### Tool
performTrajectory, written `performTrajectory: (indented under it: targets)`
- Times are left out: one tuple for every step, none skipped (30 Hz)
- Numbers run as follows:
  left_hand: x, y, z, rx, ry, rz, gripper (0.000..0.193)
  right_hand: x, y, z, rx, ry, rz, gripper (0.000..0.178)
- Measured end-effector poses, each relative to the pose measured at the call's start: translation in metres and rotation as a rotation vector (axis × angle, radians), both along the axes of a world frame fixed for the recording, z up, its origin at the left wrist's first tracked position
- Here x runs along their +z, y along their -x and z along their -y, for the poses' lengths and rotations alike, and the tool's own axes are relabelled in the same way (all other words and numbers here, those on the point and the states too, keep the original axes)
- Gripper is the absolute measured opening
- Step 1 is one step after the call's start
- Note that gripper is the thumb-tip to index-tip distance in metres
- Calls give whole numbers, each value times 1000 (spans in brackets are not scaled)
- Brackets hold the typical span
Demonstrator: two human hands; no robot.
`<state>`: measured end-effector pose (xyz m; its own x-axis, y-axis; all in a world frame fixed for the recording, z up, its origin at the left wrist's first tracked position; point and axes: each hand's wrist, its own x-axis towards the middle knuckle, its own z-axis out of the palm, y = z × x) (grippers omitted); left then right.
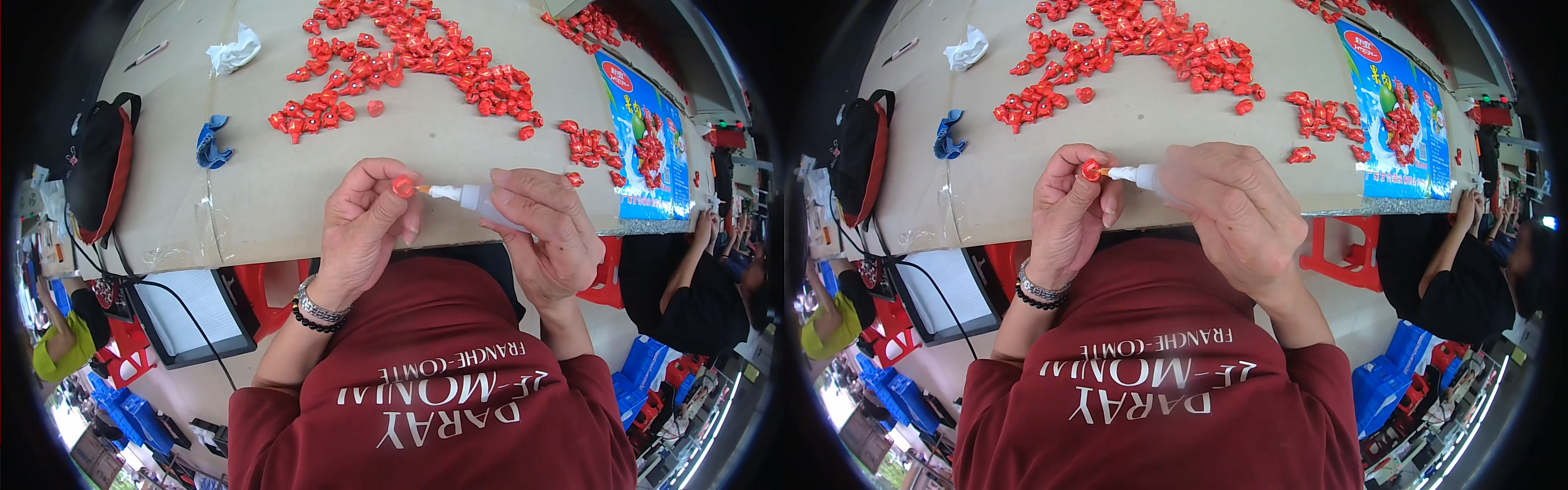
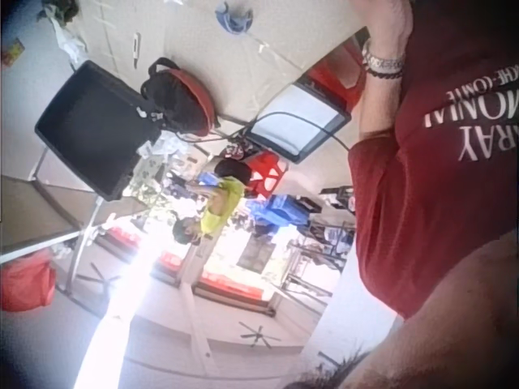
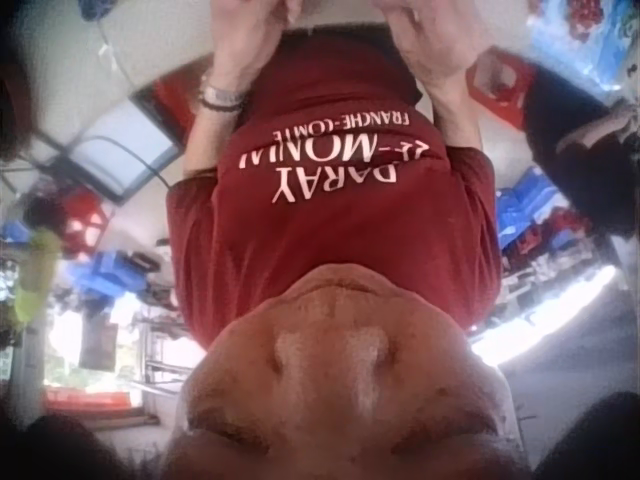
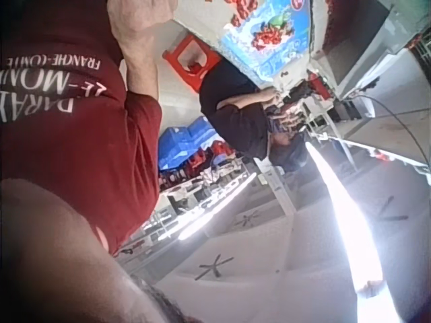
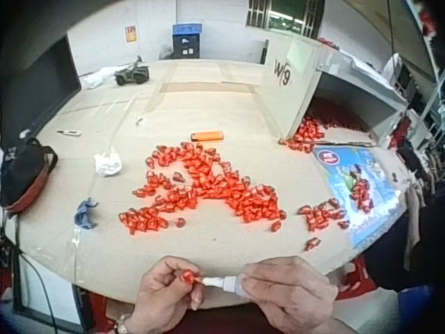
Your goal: The person sits at a table and repeatedly picks up small red plastic objects. They apply a small amount of white liquid from a squeeze bottle onto the top of each object and then place it back on the table. The process is repeated for numerous items throughout the clip.
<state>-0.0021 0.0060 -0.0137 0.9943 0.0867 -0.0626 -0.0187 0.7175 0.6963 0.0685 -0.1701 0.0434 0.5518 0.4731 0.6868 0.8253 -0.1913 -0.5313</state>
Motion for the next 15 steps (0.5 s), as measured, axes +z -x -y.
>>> performTrajectory:
  targets:
    - [1, 0, 0, -1, -4, 2, 18, 0, 0, -1, -1, 7, 10, 31]
    - [1, 1, 0, 4, -2, -6, 18, 0, 0, -1, -1, 16, 18, 32]
    - [2, 1, 0, 8, 1, -13, 19, -1, 0, -2, -1, 25, 26, 32]
    - [3, 2, 0, 12, 3, -19, 20, -1, 0, -2, -2, 34, 35, 32]
    - [2, 2, 0, 10, 3, -17, 20, -1, 0, -3, -2, 35, 42, 32]
    - [2, 2, 0, 7, 3, -15, 20, -1, 0, -3, -2, 37, 48, 32]
    - [1, 2, 0, 3, 4, -13, 20, -2, 0, -3, -2, 38, 53, 32]
    - [1, 2, 0, 5, 4, -11, 20, -1, 0, -3, -4, 39, 53, 32]
    - [1, 2, 0, 6, 3, -10, 20, -1, 1, -3, -5, 40, 53, 32]
    - [1, 2, 0, 7, 3, -8, 20, -1, 1, -4, -8, 41, 53, 32]
    - [1, 2, 0, 8, 2, -9, 20, -1, 1, -3, -9, 42, 55, 32]
    - [1, 2, 0, 9, 2, -11, 20, -2, 1, -3, -10, 42, 56, 32]
    - [1, 2, 0, 9, 1, -12, 20, -2, 1, -3, -12, 43, 58, 32]
    - [1, 2, 0, 5, 3, -13, 19, -2, 1, -3, -15, 46, 59, 32]
    - [1, 1, 0, 2, 4, -15, 19, -2, 1, -3, -17, 48, 60, 33]
